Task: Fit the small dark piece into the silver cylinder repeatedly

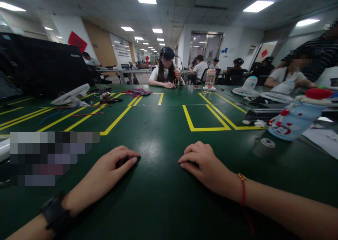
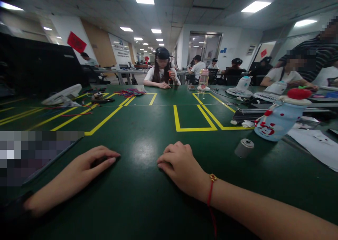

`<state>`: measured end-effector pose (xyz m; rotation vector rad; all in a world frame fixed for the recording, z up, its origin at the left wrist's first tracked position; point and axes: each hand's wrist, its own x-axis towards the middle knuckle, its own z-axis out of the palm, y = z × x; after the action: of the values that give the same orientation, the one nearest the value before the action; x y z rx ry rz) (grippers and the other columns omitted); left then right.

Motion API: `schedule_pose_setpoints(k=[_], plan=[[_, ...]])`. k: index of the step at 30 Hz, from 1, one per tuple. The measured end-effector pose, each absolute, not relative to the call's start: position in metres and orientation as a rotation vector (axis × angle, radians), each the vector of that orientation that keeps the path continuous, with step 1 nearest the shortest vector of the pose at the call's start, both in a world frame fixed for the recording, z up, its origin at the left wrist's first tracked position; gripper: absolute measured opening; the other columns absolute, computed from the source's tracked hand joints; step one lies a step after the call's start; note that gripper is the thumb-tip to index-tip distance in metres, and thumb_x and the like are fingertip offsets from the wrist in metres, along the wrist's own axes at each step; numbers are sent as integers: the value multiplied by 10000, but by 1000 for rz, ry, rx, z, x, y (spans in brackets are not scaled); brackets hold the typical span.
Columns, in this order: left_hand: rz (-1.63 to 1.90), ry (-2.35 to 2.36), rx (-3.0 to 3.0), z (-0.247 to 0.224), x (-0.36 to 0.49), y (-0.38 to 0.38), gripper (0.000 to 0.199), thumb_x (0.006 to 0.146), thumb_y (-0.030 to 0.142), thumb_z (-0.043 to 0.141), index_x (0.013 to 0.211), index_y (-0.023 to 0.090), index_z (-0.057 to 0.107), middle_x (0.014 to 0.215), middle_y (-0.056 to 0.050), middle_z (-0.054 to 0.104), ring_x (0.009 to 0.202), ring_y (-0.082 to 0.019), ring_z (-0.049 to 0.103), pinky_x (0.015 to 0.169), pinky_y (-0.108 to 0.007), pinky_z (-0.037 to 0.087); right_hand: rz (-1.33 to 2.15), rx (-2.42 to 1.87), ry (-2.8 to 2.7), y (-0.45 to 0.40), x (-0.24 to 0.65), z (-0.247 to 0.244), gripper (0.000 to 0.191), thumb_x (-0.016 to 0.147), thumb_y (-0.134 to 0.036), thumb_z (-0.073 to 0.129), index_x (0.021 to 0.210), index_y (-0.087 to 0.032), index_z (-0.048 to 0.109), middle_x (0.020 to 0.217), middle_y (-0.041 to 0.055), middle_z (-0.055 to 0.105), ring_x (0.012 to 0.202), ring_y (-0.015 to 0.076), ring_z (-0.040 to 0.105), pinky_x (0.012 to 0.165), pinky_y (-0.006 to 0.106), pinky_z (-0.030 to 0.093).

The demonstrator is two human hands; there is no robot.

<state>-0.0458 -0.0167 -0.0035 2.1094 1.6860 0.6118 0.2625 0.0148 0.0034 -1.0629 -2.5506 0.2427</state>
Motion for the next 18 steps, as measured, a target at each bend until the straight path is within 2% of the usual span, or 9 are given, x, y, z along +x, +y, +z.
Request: schedule_pose_setpoints(k=[4,7,10,14,18], plan=[[605,1688,2108,-4,-45,-17,279,903,448,491,1105,297,611,1101,-13,585,992,-205,579,875,-342,460,115,-1183,-2470,25,295,20,189,911,-326,454,981,-251,612,983,4,618,909,133,528,799,301,383],[593,1685,2119,-4,-43,-18,273,902,450,491,1106,310,606,1098,-8,579,987,-204,580,866,-337,463,-88,-1366,-2308,33,354,45,243,892,-390,454,964,-213,604,972,58,617,896,185,530,794,358,383],[568,1695,2134,-5,-41,-18,275,898,464,491,1109,322,596,1104,-9,569,975,-208,582,840,-339,472,-237,-1734,-2114,41,421,63,259,829,-422,514,892,-195,622,892,100,626,797,217,539,712,381,382],[542,1710,2150,-6,-40,-18,297,895,478,488,1130,323,579,1113,-17,562,954,-213,584,833,-350,474,-53,-2243,-1947,45,476,66,305,812,-478,497,862,-222,655,892,102,648,722,200,564,664,358,398],[538,1712,2153,-6,-41,-18,294,897,475,487,1132,324,578,1123,-17,562,975,-212,580,851,-347,470,45,-2323,-1842,46,484,61,361,799,-546,471,933,-271,664,947,64,664,753,204,589,690,356,414]])
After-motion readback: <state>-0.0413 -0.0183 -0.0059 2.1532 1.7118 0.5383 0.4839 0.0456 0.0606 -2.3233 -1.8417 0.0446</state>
